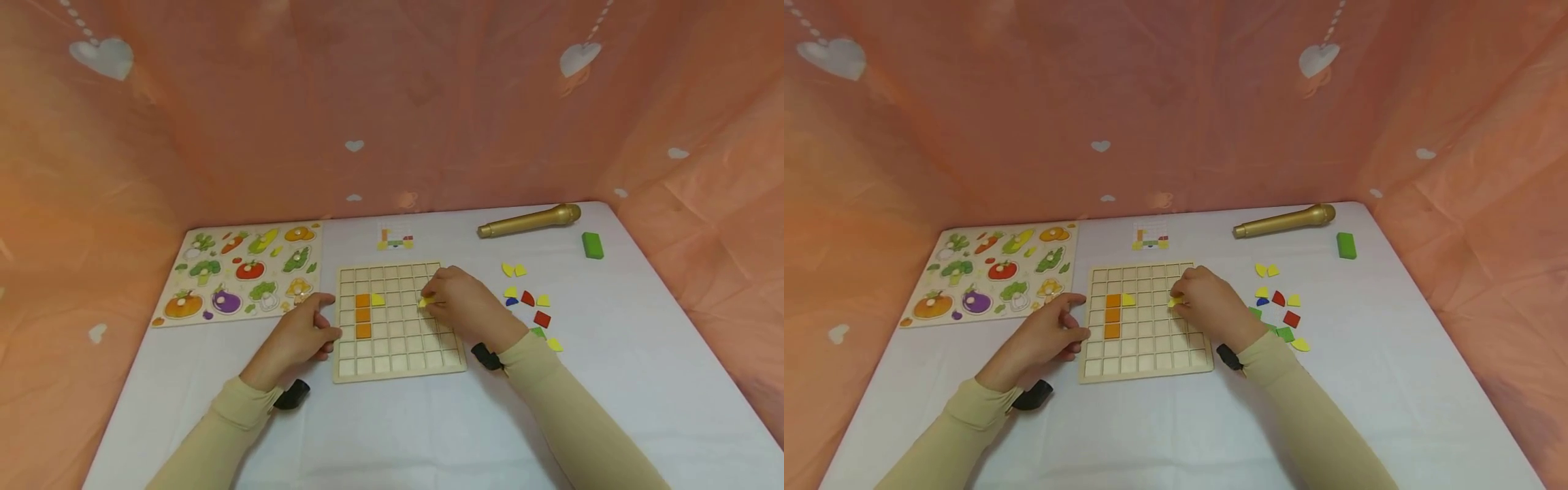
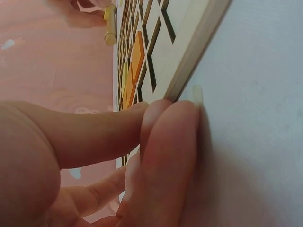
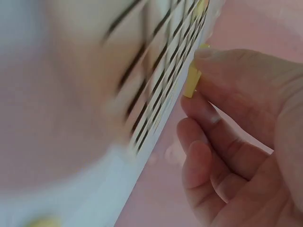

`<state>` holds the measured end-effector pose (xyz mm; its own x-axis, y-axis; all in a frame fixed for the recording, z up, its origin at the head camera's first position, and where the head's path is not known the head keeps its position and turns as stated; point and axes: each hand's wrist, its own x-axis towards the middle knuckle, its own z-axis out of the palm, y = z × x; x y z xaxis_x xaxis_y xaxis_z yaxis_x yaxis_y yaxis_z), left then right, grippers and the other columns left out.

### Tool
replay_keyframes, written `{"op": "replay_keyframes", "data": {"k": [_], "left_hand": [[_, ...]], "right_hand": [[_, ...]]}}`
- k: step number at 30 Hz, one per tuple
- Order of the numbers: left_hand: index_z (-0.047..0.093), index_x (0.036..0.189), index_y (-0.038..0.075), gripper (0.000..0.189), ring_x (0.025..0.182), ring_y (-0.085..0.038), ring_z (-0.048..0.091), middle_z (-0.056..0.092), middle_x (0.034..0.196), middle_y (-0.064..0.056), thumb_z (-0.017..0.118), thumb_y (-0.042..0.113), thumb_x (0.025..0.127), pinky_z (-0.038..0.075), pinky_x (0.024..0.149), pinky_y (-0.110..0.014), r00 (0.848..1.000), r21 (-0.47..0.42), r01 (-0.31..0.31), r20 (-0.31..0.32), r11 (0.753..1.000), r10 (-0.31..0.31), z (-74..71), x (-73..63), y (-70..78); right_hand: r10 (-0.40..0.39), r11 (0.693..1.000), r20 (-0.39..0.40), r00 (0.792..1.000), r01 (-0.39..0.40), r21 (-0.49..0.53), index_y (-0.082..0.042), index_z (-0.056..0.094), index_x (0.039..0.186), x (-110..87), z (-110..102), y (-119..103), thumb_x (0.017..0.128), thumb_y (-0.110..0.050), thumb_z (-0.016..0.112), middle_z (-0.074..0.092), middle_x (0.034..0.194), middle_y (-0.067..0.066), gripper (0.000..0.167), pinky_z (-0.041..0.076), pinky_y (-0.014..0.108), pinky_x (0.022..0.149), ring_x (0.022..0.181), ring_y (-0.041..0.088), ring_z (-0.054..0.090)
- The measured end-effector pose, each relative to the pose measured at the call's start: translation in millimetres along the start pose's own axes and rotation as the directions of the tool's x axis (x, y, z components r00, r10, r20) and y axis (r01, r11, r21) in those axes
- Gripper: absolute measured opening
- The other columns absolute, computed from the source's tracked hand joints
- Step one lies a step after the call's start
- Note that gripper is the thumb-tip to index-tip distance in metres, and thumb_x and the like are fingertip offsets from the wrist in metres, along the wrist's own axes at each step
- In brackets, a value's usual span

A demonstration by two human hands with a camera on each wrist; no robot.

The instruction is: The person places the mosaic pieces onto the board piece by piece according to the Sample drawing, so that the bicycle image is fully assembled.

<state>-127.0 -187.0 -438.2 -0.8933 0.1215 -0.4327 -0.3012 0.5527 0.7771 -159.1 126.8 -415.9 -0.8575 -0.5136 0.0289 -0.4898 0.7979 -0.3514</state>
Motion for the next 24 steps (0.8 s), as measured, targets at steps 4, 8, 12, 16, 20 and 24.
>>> {"op": "replay_keyframes", "data": {"k": [4, 8, 12, 16, 20, 24], "left_hand": [[0.044, 0.159, 0.012, 0.067, 0.073, -0.02, 0.069, 0.061, 0.105, -0.015, 0.075, 0.008, 0.1, 0.065, 0.065, -0.032, 1.0, 0.012, -0.004, -0.003, 1.0, 0.004, -0.2, 1.1, 1.0], [0.044, 0.159, 0.011, 0.066, 0.071, -0.019, 0.069, 0.063, 0.103, -0.014, 0.075, 0.008, 0.1, 0.065, 0.064, -0.031, 1.0, 0.023, -0.005, -0.004, 1.0, 0.005, -0.6, 1.7, 1.4], [0.045, 0.158, 0.011, 0.065, 0.069, -0.018, 0.069, 0.064, 0.102, -0.014, 0.075, 0.009, 0.1, 0.064, 0.063, -0.031, 1.0, 0.033, -0.009, -0.002, 0.999, 0.009, -1.0, 1.8, 2.0], [0.045, 0.158, 0.011, 0.064, 0.068, -0.018, 0.068, 0.064, 0.1, -0.013, 0.075, 0.009, 0.101, 0.064, 0.064, -0.031, 1.0, 0.031, -0.017, 0.002, 0.999, 0.017, -1.4, 1.1, 2.9], [0.045, 0.158, 0.009, 0.063, 0.068, -0.019, 0.067, 0.063, 0.099, -0.013, 0.074, 0.008, 0.102, 0.063, 0.063, -0.031, 1.0, 0.023, -0.025, 0.009, 0.999, 0.025, -1.4, -0.6, 3.3], [0.045, 0.158, 0.009, 0.063, 0.068, -0.019, 0.067, 0.063, 0.099, -0.013, 0.073, 0.009, 0.103, 0.062, 0.063, -0.03, 1.0, 0.022, -0.016, 0.01, 1.0, 0.016, -1.9, -1.5, 3.7]], "right_hand": [[-0.069, 0.998, -0.005, 0.998, 0.069, 0.013, -0.008, 0.082, 0.114, 8.1, 11.6, -24.4, 0.096, -0.017, 0.083, 0.072, 0.108, 0.002, 0.02, 0.062, 0.037, 0.094, 0.109, 0.022, 0.065], [-0.124, 0.992, 0.002, 0.992, 0.124, 0.022, -0.011, 0.083, 0.112, 15.8, 25.2, -49.3, 0.096, -0.019, 0.084, 0.072, 0.105, 0.0, 0.019, 0.062, 0.035, 0.09, 0.105, 0.019, 0.065], [-0.166, 0.986, 0.022, 0.986, 0.166, 0.02, -0.013, 0.083, 0.11, 21.5, 37.0, -72.6, 0.095, -0.019, 0.083, 0.072, 0.104, -0.002, 0.016, 0.061, 0.031, 0.085, 0.101, 0.017, 0.064], [-0.205, 0.979, 0.044, 0.978, 0.206, -0.004, -0.016, 0.083, 0.109, 24.1, 46.0, -90.2, 0.096, -0.019, 0.082, 0.07, 0.103, -0.004, 0.013, 0.058, 0.026, 0.081, 0.098, 0.014, 0.061], [-0.244, 0.969, 0.045, 0.969, 0.245, -0.014, -0.017, 0.084, 0.105, 24.8, 52.9, -100.0, 0.095, -0.018, 0.082, 0.069, 0.099, -0.004, 0.011, 0.055, 0.024, 0.077, 0.094, 0.013, 0.06], [-0.278, 0.958, 0.034, 0.96, 0.28, -0.056, -0.018, 0.084, 0.1, 25.9, 59.1, -103.4, 0.093, -0.016, 0.082, 0.069, 0.095, -0.005, 0.008, 0.055, 0.023, 0.078, 0.092, 0.013, 0.06]]}}
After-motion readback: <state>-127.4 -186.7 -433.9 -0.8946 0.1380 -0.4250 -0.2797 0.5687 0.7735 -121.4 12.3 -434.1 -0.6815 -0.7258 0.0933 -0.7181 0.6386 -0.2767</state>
